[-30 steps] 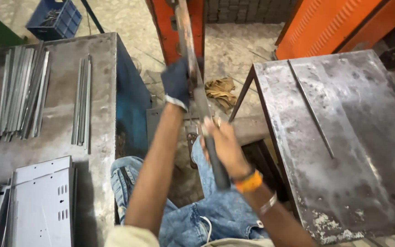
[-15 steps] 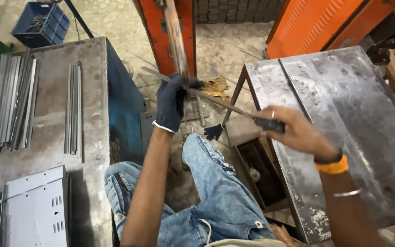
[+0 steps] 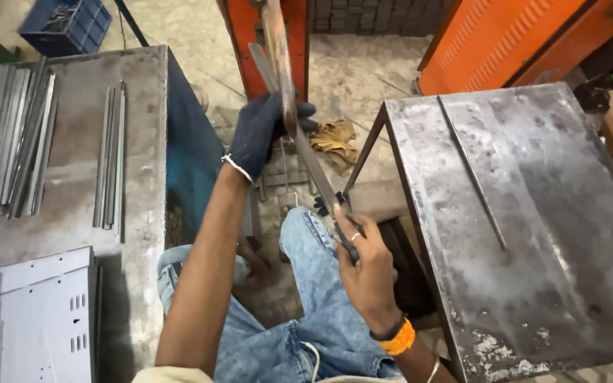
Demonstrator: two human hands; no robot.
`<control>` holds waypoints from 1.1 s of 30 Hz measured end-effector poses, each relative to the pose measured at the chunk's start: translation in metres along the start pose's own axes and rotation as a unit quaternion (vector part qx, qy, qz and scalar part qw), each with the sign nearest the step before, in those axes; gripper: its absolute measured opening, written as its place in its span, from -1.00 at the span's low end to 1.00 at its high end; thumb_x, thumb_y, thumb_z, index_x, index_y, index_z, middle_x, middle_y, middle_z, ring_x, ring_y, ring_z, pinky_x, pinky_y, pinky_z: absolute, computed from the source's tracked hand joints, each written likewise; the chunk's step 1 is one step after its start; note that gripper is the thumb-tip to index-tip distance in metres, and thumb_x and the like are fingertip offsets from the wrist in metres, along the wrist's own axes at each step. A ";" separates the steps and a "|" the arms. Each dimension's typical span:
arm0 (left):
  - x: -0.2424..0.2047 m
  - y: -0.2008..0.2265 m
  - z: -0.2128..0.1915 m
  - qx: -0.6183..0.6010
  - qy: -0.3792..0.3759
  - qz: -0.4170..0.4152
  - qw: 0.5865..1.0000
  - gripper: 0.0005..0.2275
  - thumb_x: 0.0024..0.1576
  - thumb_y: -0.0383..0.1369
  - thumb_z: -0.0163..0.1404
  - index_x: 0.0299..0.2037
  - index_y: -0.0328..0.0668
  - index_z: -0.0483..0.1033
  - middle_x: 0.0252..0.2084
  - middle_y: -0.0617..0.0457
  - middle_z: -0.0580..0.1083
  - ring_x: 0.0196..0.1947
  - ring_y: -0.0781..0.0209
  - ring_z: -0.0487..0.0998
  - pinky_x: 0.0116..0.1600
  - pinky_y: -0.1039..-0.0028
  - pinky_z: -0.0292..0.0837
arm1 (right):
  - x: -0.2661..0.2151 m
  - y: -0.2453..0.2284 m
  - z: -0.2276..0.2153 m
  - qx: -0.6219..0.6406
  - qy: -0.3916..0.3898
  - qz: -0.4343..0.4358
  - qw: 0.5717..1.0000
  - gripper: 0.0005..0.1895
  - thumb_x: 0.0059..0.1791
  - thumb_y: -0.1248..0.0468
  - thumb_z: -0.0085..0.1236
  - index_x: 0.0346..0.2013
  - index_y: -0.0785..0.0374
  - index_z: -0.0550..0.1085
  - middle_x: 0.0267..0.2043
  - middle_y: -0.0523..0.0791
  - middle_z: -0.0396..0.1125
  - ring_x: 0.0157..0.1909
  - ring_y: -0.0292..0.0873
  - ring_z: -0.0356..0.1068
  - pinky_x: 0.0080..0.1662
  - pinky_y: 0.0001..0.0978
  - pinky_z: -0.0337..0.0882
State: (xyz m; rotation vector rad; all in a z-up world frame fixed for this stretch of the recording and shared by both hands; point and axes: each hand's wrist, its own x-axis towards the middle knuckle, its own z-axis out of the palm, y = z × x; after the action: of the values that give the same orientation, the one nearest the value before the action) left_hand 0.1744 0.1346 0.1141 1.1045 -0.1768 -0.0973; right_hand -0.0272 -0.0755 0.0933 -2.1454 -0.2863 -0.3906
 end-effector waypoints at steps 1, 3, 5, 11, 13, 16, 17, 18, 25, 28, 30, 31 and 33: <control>-0.002 -0.003 0.003 0.024 -0.011 0.002 1.000 -0.61 0.23 -0.18 -0.03 0.06 -0.40 0.51 -0.17 -0.11 0.65 -0.25 0.02 0.73 -0.03 0.26 0.65 | -0.004 0.002 0.003 0.008 0.015 0.017 1.000 -0.26 -0.14 0.57 0.12 0.31 0.00 0.41 0.05 0.08 0.37 -0.02 0.07 0.48 -0.05 -0.23 0.48; 0.030 -0.014 -0.014 -0.016 -0.010 0.028 0.999 -0.62 0.23 -0.20 -0.01 0.05 -0.45 0.50 -0.19 -0.14 0.64 -0.27 0.00 0.71 -0.06 0.23 0.66 | 0.018 -0.004 0.013 -0.011 0.020 -0.006 1.000 -0.25 -0.12 0.57 0.14 0.34 0.04 0.39 0.04 0.10 0.35 0.00 0.12 0.44 -0.02 -0.19 0.46; 0.058 -0.023 -0.032 -0.056 -0.003 0.057 0.997 -0.62 0.22 -0.23 0.02 0.05 -0.49 0.49 -0.21 -0.17 0.62 -0.29 -0.03 0.69 -0.08 0.19 0.66 | 0.040 -0.001 0.020 -0.028 0.021 -0.032 0.999 -0.25 -0.11 0.57 0.17 0.37 0.08 0.37 0.03 0.12 0.33 0.02 0.17 0.40 0.01 -0.16 0.43; 0.042 -0.038 -0.049 -0.075 0.142 0.088 0.983 -0.77 0.21 -0.26 0.05 -0.18 -0.34 0.53 -0.38 -0.13 0.57 -0.41 0.02 0.65 -0.21 0.21 0.63 | 0.093 0.044 -0.046 -0.015 -0.123 -0.118 0.985 -0.29 -0.12 0.46 0.33 0.32 0.08 0.41 -0.05 0.02 0.38 -0.03 0.01 0.42 0.01 -0.18 0.41; -0.010 -0.040 -0.039 -0.087 0.137 0.036 0.986 -0.75 0.27 -0.25 0.02 -0.17 -0.36 0.53 -0.30 -0.09 0.60 -0.29 0.07 0.66 -0.10 0.28 0.60 | 0.115 0.078 -0.087 0.053 -0.289 -0.060 0.954 -0.40 -0.08 0.37 0.27 0.27 -0.04 0.44 -0.07 -0.13 0.51 -0.19 -0.16 0.51 -0.13 -0.23 0.51; -0.032 -0.049 -0.022 -0.155 0.112 0.110 0.975 -0.84 0.24 -0.34 0.03 -0.15 -0.31 0.46 -0.24 -0.06 0.58 -0.20 0.04 0.66 0.01 0.24 0.58 | 0.171 0.052 -0.112 0.004 -0.341 -0.090 0.936 -0.43 -0.12 0.33 0.27 0.19 -0.07 0.50 -0.11 -0.16 0.56 -0.23 -0.19 0.56 -0.16 -0.23 0.56; -0.027 -0.060 -0.042 -0.153 0.112 0.109 0.976 -0.84 0.24 -0.34 0.03 -0.15 -0.31 0.46 -0.24 -0.06 0.58 -0.20 0.04 0.66 0.01 0.24 0.58 | 0.179 0.039 -0.101 0.006 -0.341 -0.090 0.936 -0.43 -0.12 0.33 0.27 0.19 -0.07 0.50 -0.11 -0.16 0.56 -0.23 -0.19 0.56 -0.16 -0.23 0.56; -0.022 -0.071 -0.060 -0.184 0.158 0.147 0.959 -0.85 0.27 -0.33 0.01 -0.14 -0.29 0.46 -0.22 -0.08 0.59 -0.17 0.04 0.66 0.02 0.26 0.53 | 0.185 0.026 -0.089 -0.034 -0.331 -0.155 0.930 -0.46 -0.11 0.33 0.29 0.17 -0.06 0.52 -0.10 -0.13 0.55 -0.19 -0.13 0.54 -0.13 -0.21 0.55; -0.020 -0.083 -0.072 -0.184 0.225 0.232 0.928 -0.79 0.31 -0.38 -0.11 -0.11 -0.44 0.50 -0.12 -0.26 0.58 -0.06 -0.11 0.64 0.21 0.13 0.47 | 0.207 0.020 -0.085 -0.167 -0.325 -0.190 0.911 -0.44 -0.17 0.29 0.34 0.14 -0.12 0.57 -0.15 -0.12 0.54 -0.20 -0.09 0.51 -0.14 -0.19 0.51; -0.051 -0.062 0.000 -0.256 0.194 0.160 0.934 -0.82 0.23 -0.39 -0.13 -0.13 -0.32 0.49 -0.09 -0.22 0.58 -0.02 -0.05 0.63 0.17 0.15 0.51 | 0.243 0.046 -0.117 -0.172 -0.349 -0.159 0.907 -0.37 -0.28 0.25 0.37 0.11 -0.12 0.57 -0.25 -0.15 0.55 -0.32 -0.17 0.52 -0.23 -0.23 0.53; -0.047 -0.074 -0.006 -0.281 0.224 0.175 0.917 -0.88 0.20 -0.41 -0.12 -0.16 -0.21 0.47 -0.13 -0.20 0.58 -0.05 -0.08 0.63 0.15 0.11 0.51 | 0.250 0.032 -0.110 -0.204 -0.361 -0.142 0.899 -0.42 -0.25 0.21 0.37 0.09 -0.13 0.58 -0.29 -0.16 0.56 -0.38 -0.17 0.50 -0.28 -0.22 0.52; -0.045 -0.082 -0.005 -0.310 0.253 0.188 0.897 -0.92 0.18 -0.44 -0.11 -0.20 -0.11 0.45 -0.16 -0.18 0.58 -0.07 -0.12 0.62 0.13 0.07 0.50 | 0.253 0.026 -0.110 -0.240 -0.374 -0.122 0.887 -0.47 -0.21 0.17 0.38 0.07 -0.14 0.60 -0.34 -0.17 0.57 -0.44 -0.18 0.49 -0.32 -0.21 0.51; -0.037 -0.103 -0.054 -0.304 0.283 0.200 0.887 -0.90 0.19 -0.42 -0.10 -0.23 -0.22 0.48 -0.16 -0.20 0.57 -0.06 -0.11 0.61 0.18 0.11 0.49 | 0.250 -0.003 -0.082 -0.296 -0.379 -0.141 0.865 -0.53 -0.16 0.13 0.38 0.06 -0.17 0.61 -0.33 -0.19 0.56 -0.44 -0.18 0.46 -0.37 -0.20 0.47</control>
State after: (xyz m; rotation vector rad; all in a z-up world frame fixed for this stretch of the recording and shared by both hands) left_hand 0.1495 0.1421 -0.0049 0.4153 0.1519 0.5122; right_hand 0.1885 -0.1264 0.2348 -2.7997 -1.0478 0.2831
